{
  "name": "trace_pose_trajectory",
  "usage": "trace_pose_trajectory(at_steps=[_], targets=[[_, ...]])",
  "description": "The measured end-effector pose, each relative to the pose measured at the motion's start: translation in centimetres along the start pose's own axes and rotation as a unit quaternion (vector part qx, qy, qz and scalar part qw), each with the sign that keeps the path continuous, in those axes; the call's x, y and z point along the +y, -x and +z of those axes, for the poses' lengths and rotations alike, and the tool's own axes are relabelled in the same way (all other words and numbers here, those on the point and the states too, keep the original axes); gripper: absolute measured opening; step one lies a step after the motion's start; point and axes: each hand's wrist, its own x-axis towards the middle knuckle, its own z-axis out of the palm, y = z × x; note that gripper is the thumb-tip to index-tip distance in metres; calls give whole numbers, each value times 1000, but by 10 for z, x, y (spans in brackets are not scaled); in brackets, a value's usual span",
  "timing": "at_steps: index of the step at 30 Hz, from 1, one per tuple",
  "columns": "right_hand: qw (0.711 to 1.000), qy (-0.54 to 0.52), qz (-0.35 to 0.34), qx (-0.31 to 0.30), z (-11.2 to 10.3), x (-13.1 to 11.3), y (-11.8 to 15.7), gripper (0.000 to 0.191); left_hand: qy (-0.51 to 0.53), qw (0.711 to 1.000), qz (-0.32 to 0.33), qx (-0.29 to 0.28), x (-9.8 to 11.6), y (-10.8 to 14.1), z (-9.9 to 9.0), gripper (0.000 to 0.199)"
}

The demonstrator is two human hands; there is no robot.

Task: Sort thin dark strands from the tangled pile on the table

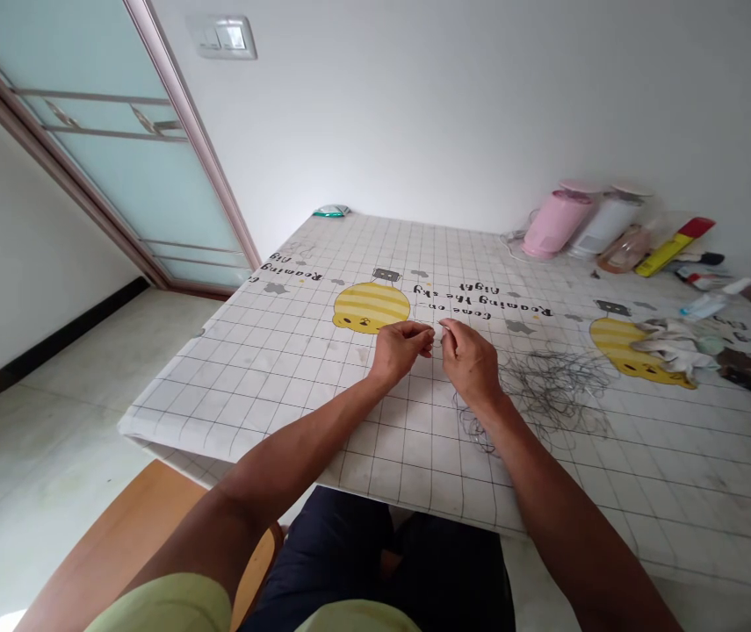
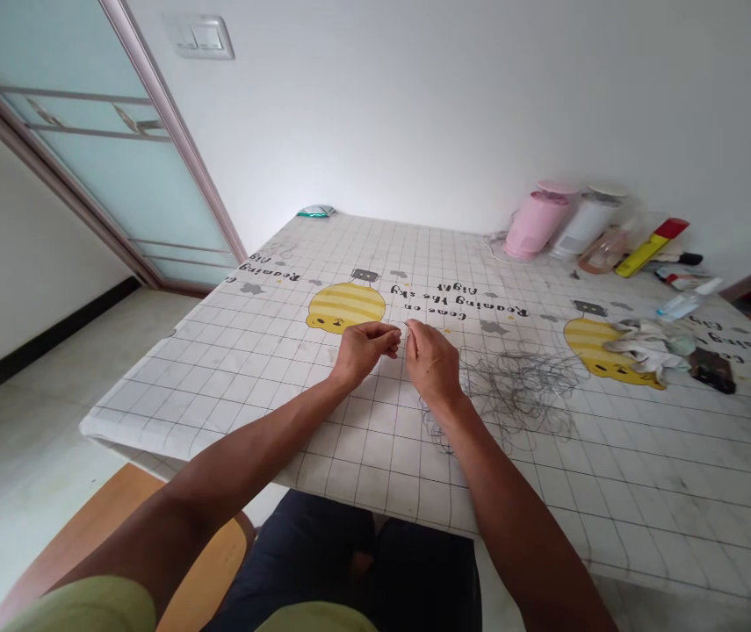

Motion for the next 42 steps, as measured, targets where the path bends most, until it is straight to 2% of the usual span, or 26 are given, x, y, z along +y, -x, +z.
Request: trace_pose_trajectory(at_steps=[8, 12, 18, 24, 30, 36, 42], targets=[[994, 61, -81, -34, -3, 1, 0, 34, -48, 999, 4, 7, -6, 0, -1, 11], [994, 64, -84, -39, -3, 1, 0, 36, -47, 999, -12, 16, -6, 0, 1, 11], [999, -30, -10, -35, -5, 2, -5, 33, -5, 999, -23, 30, -2, 0, 1, 11], [991, -105, 72, -30, -9, -2, -8, 34, -4, 999, -21, 39, 1, 0, 0, 12], [974, -165, 147, -52, -12, -8, -8, 32, -31, 999, -6, 40, 0, -1, -1, 10], [941, -247, 219, -76, -14, -13, -11, 35, -73, 997, 20, 33, 1, 2, -1, 11], [929, -269, 241, -86, -14, -19, -10, 32, -91, 995, 22, 34, 4, 4, -1, 11]])
